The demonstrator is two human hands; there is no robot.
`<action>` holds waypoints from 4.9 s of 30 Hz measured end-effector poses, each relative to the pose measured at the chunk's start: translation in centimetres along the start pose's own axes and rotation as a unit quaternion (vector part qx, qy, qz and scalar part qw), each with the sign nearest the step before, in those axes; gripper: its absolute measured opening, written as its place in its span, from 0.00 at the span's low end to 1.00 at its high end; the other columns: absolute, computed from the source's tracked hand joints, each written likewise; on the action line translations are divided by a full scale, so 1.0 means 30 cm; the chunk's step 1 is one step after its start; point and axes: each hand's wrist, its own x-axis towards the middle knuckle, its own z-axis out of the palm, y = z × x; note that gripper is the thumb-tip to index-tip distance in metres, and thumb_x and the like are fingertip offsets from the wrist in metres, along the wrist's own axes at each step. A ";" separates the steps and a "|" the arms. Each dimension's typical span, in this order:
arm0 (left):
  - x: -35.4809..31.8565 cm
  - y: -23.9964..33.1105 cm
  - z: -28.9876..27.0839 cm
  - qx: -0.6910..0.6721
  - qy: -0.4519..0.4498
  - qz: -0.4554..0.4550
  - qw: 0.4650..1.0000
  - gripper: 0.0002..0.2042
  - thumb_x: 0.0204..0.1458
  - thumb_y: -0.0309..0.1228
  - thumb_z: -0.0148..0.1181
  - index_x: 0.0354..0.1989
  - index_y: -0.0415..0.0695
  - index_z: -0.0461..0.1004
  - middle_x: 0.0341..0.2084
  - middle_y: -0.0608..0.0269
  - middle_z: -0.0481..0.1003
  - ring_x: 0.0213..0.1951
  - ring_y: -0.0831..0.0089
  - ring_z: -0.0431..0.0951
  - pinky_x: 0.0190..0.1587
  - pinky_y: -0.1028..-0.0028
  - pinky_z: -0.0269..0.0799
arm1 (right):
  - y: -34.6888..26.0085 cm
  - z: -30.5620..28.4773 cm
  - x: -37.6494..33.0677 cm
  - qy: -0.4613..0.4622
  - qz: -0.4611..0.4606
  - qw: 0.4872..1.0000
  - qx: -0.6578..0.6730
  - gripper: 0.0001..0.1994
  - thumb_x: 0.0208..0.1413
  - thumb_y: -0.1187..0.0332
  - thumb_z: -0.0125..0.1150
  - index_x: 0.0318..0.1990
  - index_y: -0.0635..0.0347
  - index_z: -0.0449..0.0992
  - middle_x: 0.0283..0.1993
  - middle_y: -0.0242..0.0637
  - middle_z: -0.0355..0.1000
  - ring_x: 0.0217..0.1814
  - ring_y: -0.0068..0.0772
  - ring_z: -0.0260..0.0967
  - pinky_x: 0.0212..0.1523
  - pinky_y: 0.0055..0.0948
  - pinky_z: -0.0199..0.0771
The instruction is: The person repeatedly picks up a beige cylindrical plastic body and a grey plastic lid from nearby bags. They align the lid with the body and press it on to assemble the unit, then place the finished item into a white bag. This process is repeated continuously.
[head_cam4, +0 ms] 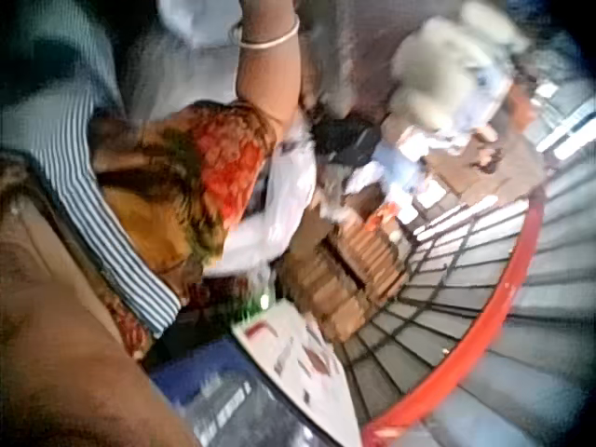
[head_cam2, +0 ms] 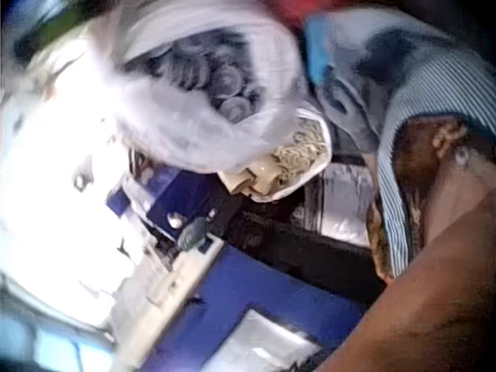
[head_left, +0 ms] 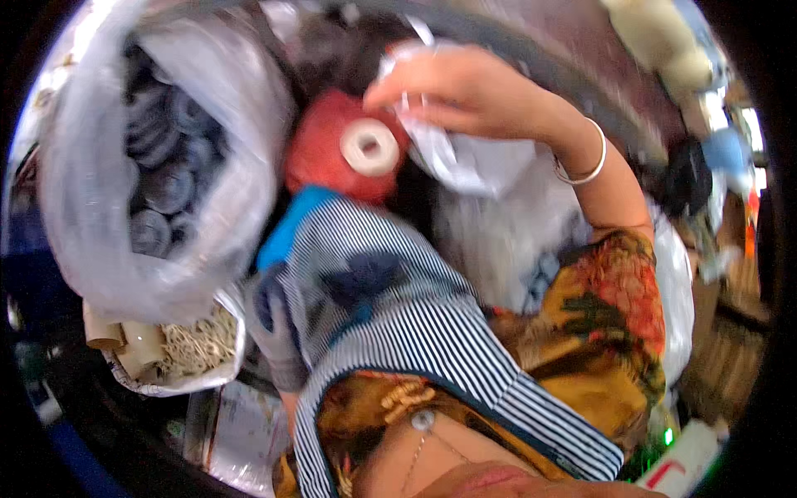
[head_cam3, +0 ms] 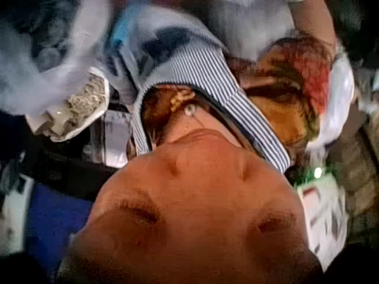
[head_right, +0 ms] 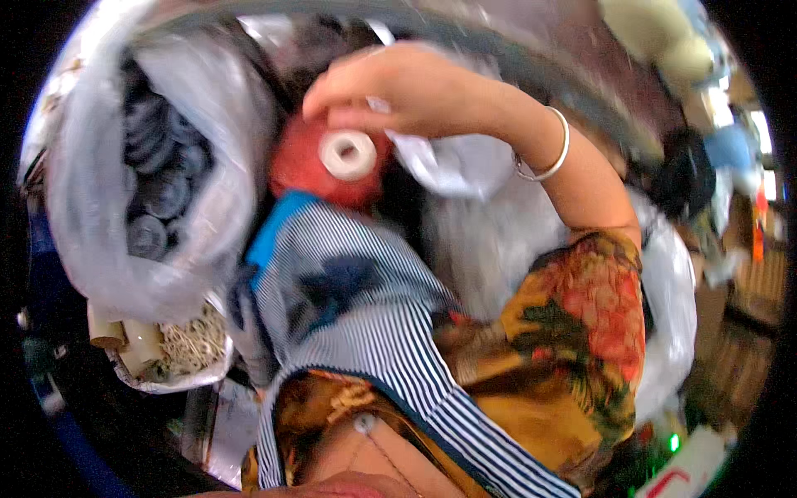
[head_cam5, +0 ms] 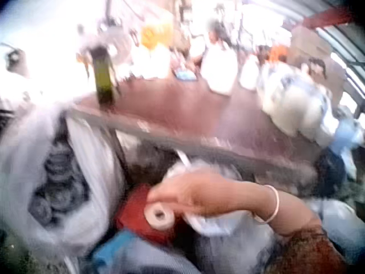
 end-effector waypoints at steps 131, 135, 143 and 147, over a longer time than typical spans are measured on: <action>-1.531 -0.664 -0.336 0.315 -0.024 -0.663 0.679 0.46 0.44 0.59 0.63 0.67 0.45 0.54 0.64 0.56 0.57 0.63 0.54 0.58 0.63 0.54 0.57 | -0.021 0.817 0.112 0.122 0.027 0.992 -0.032 0.12 0.62 0.65 0.55 0.46 0.63 0.76 0.54 0.43 0.70 0.56 0.42 0.67 0.55 0.37 0.67; -1.529 -0.620 -0.326 0.302 -0.037 -0.664 0.683 0.44 0.46 0.57 0.63 0.67 0.44 0.55 0.63 0.56 0.59 0.62 0.56 0.60 0.62 0.56 0.59 | 0.014 0.807 0.120 0.129 -0.010 0.991 -0.013 0.11 0.62 0.66 0.55 0.45 0.64 0.76 0.52 0.42 0.71 0.54 0.42 0.69 0.54 0.36 0.67; -1.208 -0.361 -0.715 0.180 0.281 -0.417 0.845 0.41 0.49 0.55 0.62 0.65 0.42 0.56 0.61 0.58 0.64 0.60 0.59 0.65 0.60 0.59 0.64 | -0.051 0.750 0.107 0.134 0.033 0.985 0.102 0.09 0.61 0.71 0.54 0.44 0.66 0.75 0.45 0.39 0.74 0.48 0.35 0.70 0.53 0.31 0.68; -0.972 -0.365 -0.776 -0.401 0.400 -0.093 0.819 0.39 0.53 0.58 0.56 0.66 0.45 0.55 0.61 0.60 0.65 0.60 0.60 0.67 0.60 0.59 0.66 | -0.262 0.795 0.135 0.077 0.035 0.971 0.222 0.09 0.55 0.75 0.59 0.43 0.65 0.76 0.42 0.37 0.74 0.45 0.32 0.71 0.50 0.29 0.70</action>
